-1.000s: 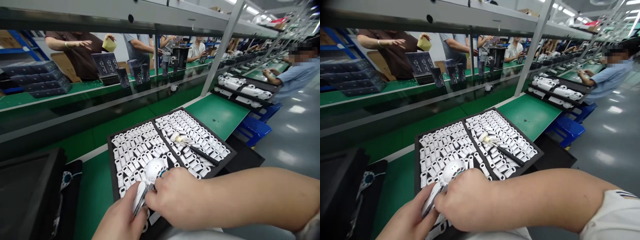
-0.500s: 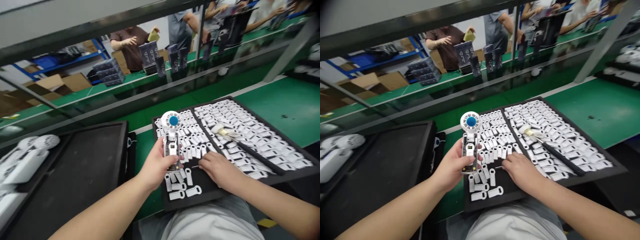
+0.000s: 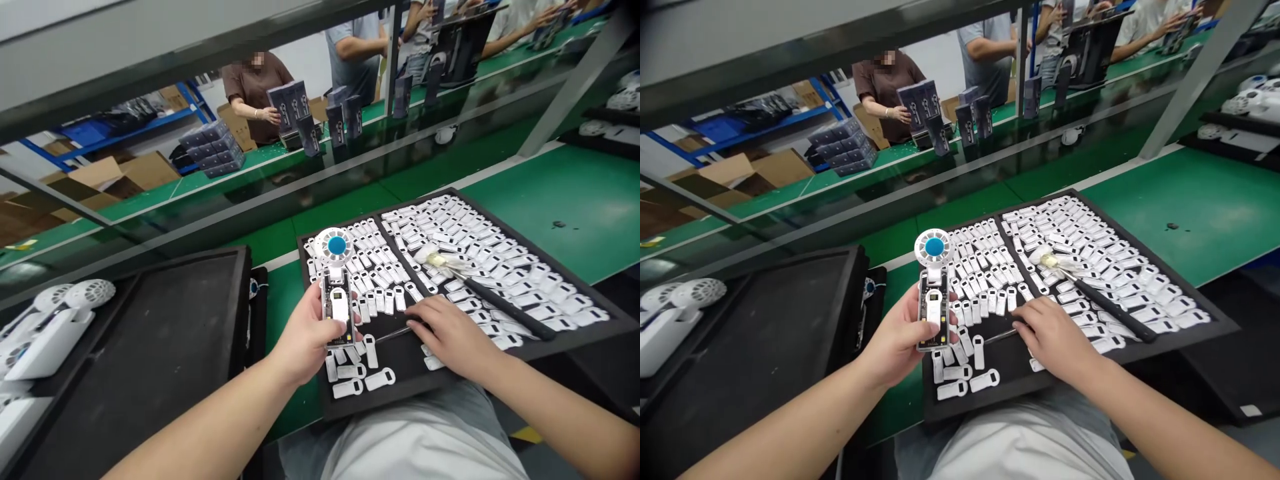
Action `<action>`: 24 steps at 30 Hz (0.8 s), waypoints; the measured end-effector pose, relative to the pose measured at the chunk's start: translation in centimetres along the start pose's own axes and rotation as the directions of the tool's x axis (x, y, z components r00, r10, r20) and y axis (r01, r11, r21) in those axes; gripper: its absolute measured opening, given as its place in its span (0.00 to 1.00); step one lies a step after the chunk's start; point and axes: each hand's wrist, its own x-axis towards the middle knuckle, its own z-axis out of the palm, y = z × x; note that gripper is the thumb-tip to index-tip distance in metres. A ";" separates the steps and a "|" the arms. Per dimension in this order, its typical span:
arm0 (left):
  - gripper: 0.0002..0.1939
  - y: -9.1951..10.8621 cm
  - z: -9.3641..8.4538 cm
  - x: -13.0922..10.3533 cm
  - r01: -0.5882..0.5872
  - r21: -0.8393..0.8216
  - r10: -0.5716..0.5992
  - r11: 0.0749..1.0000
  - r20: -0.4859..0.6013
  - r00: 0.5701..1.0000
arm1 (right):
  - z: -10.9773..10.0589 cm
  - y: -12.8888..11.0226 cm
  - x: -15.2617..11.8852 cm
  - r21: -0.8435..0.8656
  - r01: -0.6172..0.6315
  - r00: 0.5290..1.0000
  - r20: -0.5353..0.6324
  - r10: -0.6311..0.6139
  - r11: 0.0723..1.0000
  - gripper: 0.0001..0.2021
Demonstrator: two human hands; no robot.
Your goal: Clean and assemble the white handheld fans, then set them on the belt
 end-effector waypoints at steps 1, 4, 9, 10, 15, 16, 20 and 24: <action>0.28 0.1 0.2 -0.1 0.004 -0.003 -0.004 1.000 -0.002 1.000 | 0.0 -0.1 -0.2 0.006 0.001 1.000 -0.009 -0.001 1.000 0.11; 0.27 0.2 0.6 -0.3 0.022 -0.019 -0.022 1.000 0.014 1.000 | 0.2 -0.2 -0.4 -0.025 0.033 0.999 -0.018 -0.033 0.999 0.10; 0.26 0.4 0.6 -0.6 0.040 -0.074 -0.037 0.996 0.036 0.999 | -0.2 1.5 -0.6 -0.294 -0.077 0.993 -0.112 0.046 0.953 0.15; 0.26 0.4 0.5 -0.6 0.039 -0.083 -0.036 0.996 0.030 0.999 | -0.5 2.4 -0.8 -0.381 -0.163 0.983 -0.139 0.118 0.910 0.17; 0.27 0.2 -0.2 -0.4 -0.027 -0.156 0.029 0.987 0.011 1.000 | -2.5 7.3 -2.5 -0.555 -0.349 0.936 -0.161 0.314 0.755 0.19; 0.28 0.2 -0.3 -0.3 -0.038 -0.169 0.041 0.985 0.015 0.999 | -2.8 8.1 -2.8 -0.544 -0.350 0.935 -0.148 0.324 0.762 0.18; 0.32 0.1 -0.5 -0.2 -0.066 -0.188 0.073 0.980 0.031 0.997 | -3.1 10.1 -2.8 -0.509 -0.331 0.937 -0.074 0.343 0.795 0.16; 0.33 0.3 -0.3 -0.5 -0.085 -0.232 0.089 0.969 0.005 0.996 | -4.1 8.2 -1.4 -0.400 -0.385 0.918 -0.076 0.389 0.831 0.15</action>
